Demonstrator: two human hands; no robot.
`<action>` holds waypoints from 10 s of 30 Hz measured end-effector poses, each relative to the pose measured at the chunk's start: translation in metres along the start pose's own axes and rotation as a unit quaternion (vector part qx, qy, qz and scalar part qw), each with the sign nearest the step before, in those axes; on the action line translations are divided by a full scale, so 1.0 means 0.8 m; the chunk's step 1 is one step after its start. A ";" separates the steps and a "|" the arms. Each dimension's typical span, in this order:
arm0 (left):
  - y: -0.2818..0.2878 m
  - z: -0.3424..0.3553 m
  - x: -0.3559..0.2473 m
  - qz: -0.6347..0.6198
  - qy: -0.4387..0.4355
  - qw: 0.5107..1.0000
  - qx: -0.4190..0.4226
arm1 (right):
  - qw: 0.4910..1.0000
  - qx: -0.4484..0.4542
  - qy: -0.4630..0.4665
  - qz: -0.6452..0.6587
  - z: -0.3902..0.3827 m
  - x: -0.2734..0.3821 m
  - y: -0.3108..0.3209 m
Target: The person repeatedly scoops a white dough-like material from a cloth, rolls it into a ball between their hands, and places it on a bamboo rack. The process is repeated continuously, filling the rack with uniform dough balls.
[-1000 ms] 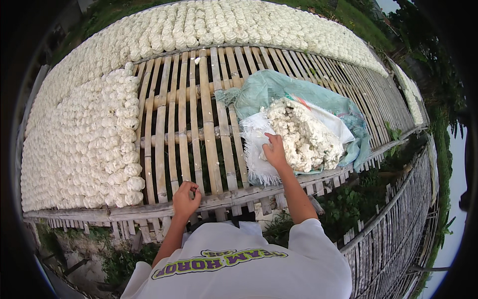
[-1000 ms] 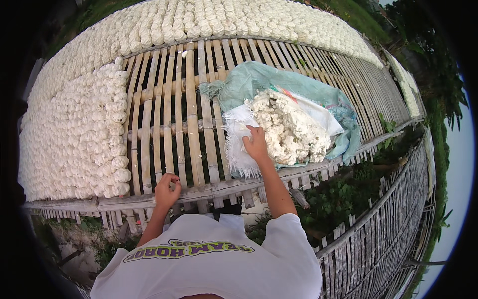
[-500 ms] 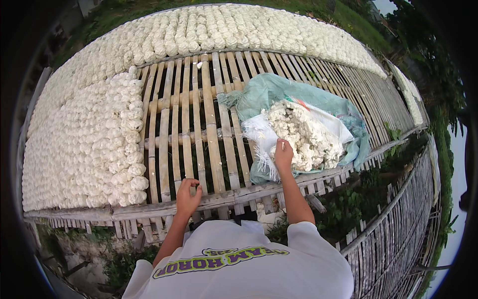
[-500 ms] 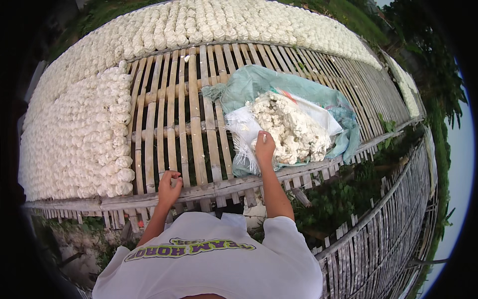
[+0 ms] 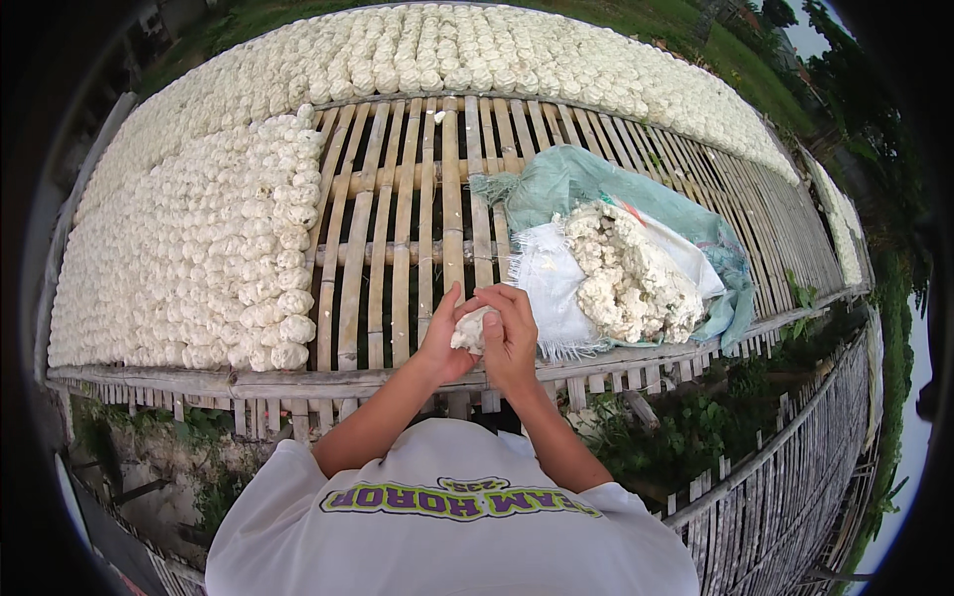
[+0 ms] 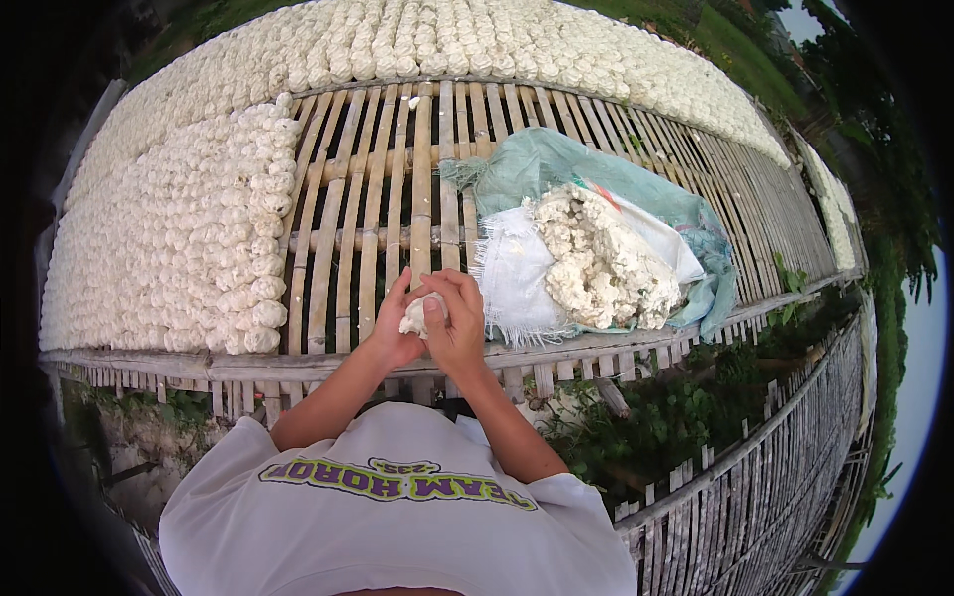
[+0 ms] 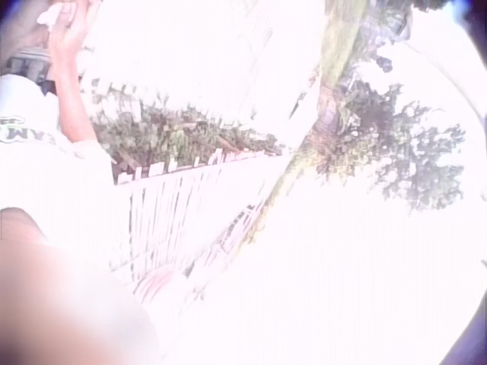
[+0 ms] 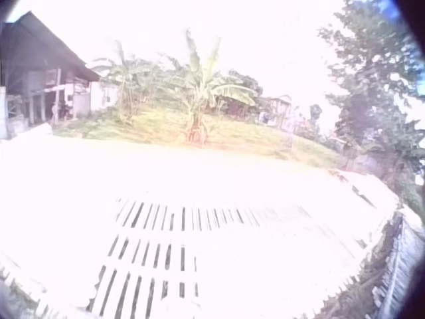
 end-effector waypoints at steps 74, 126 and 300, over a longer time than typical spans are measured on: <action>-0.012 -0.065 -0.097 -0.085 -0.173 0.981 0.022 | 0.994 0.027 0.038 0.098 0.007 0.079 -0.082; 0.071 -0.079 -0.163 -0.131 -0.276 0.950 -0.067 | 0.993 0.055 0.054 -0.094 -0.005 0.021 -0.074; 0.158 0.429 -0.949 0.966 -0.057 0.201 -0.154 | 0.908 0.241 -0.248 -0.236 -0.151 -0.198 -0.085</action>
Point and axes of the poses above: each hand's wrist, its own z-axis towards the middle knuckle, its own y-axis out of the back of the hand, x = y × z, the point moved 8 cm from there along z, towards the middle knuckle, and after that the axes turned 15 degrees about -z, right-handed, at the moved point
